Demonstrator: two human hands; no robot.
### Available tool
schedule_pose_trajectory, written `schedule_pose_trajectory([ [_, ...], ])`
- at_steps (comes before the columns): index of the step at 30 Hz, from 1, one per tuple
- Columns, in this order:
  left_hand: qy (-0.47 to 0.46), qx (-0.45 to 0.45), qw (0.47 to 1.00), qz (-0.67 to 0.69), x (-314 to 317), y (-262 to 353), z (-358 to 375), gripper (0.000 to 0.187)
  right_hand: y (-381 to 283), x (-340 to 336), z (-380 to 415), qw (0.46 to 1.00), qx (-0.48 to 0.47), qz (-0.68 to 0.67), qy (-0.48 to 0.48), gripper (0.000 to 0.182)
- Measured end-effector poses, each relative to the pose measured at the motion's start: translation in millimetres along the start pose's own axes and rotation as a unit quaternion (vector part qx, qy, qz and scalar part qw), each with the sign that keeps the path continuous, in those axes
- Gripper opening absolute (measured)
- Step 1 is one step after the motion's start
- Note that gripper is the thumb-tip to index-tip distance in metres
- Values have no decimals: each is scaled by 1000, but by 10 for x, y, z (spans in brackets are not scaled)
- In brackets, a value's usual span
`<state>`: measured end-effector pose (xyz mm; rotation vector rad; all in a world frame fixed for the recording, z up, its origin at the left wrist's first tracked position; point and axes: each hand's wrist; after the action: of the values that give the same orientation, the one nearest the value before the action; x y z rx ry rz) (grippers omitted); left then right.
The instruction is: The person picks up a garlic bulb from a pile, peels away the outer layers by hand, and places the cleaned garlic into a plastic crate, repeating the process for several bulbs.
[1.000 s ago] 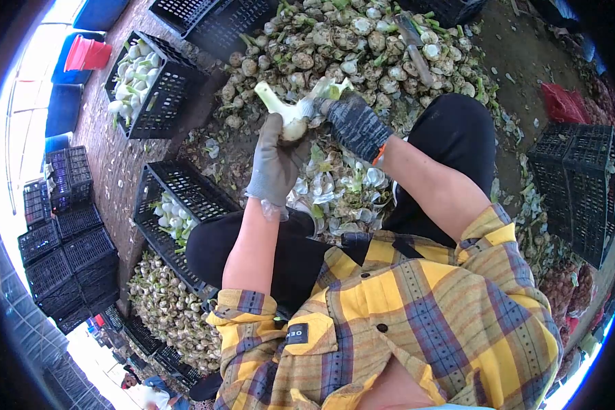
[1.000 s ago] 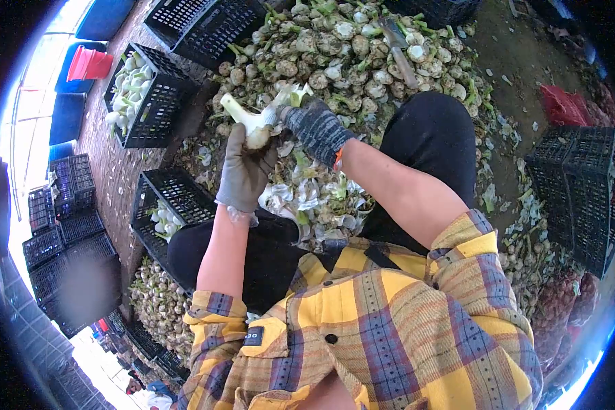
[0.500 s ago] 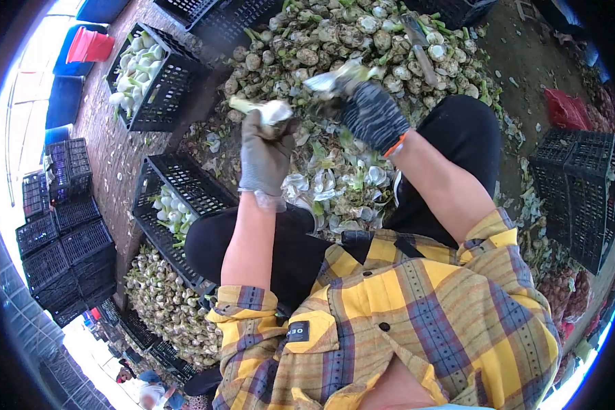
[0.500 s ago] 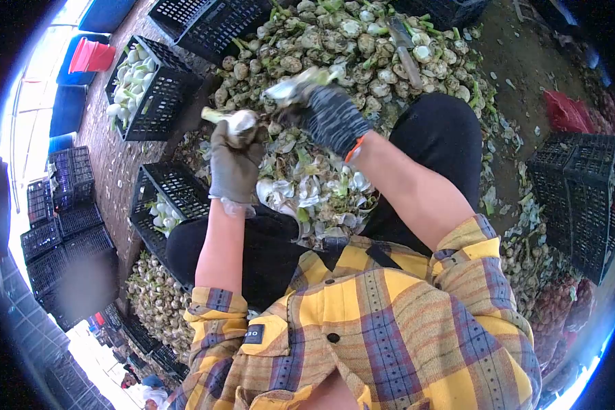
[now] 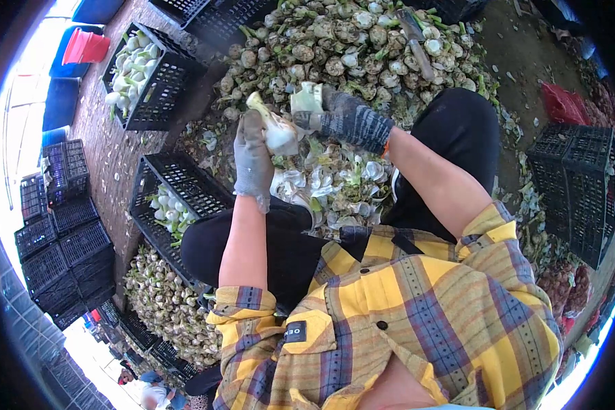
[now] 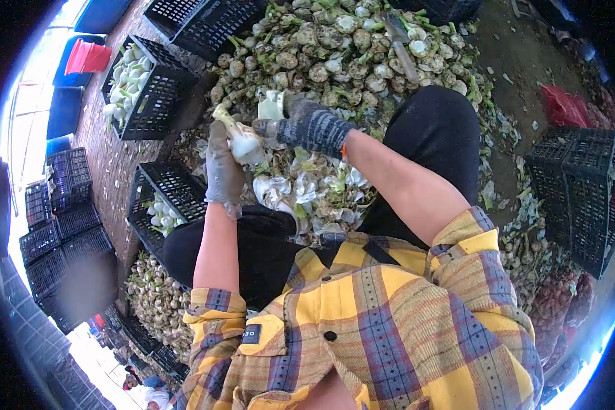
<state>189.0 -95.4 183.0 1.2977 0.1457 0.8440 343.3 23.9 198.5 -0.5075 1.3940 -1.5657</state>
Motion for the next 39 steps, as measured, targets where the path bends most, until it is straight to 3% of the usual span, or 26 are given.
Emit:
schedule_pose_trajectory([
  [3,-28,2,998,-62,-8,-86,9,44,161,122,-144,999,-18,-36,-3,56],
  [9,-27,-30,998,-46,82,-70,63,40,184,51,-31,988,-24,-137,-65,44],
  [12,-27,-3,999,-47,30,-180,25,40,220,70,-91,999,-23,49,-1,42],
  [17,-50,26,998,-42,42,-185,28,42,133,109,-22,983,-58,149,85,39],
  [20,-72,40,993,-86,142,-156,77,42,146,121,-21,980,-7,148,129,40],
  [22,-47,-21,989,-141,257,-74,105,41,167,162,-5,978,-64,120,157,34],
  [25,0,-15,996,-93,234,-109,51,36,225,228,-16,980,-64,66,176,27],
  [28,31,15,998,-51,211,-78,-3,31,219,144,-46,960,-34,110,254,27],
  [29,35,13,999,-38,168,-35,-30,30,315,127,-114,961,-16,105,257,33],
  [32,41,18,999,15,126,44,-28,31,470,65,-202,951,-28,130,278,32],
  [34,22,13,999,39,63,77,-32,33,413,24,-203,976,4,191,105,31],
  [36,22,16,1000,10,40,61,-27,39,415,57,-259,951,3,304,-49,35],
  [38,2,9,999,-32,31,55,16,44,346,99,-135,993,17,114,-37,42],
  [39,6,39,995,-87,76,56,65,51,136,85,-91,996,70,4,-61,43],
])
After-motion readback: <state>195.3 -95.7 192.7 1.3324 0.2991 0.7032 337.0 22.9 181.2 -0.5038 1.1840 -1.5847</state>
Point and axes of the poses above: each hand's wrist, its own z-axis away from the middle knuckle, its own x-axis out of the palm, y = z × x, and after that the axes turned 6 degrees about z, right-handed
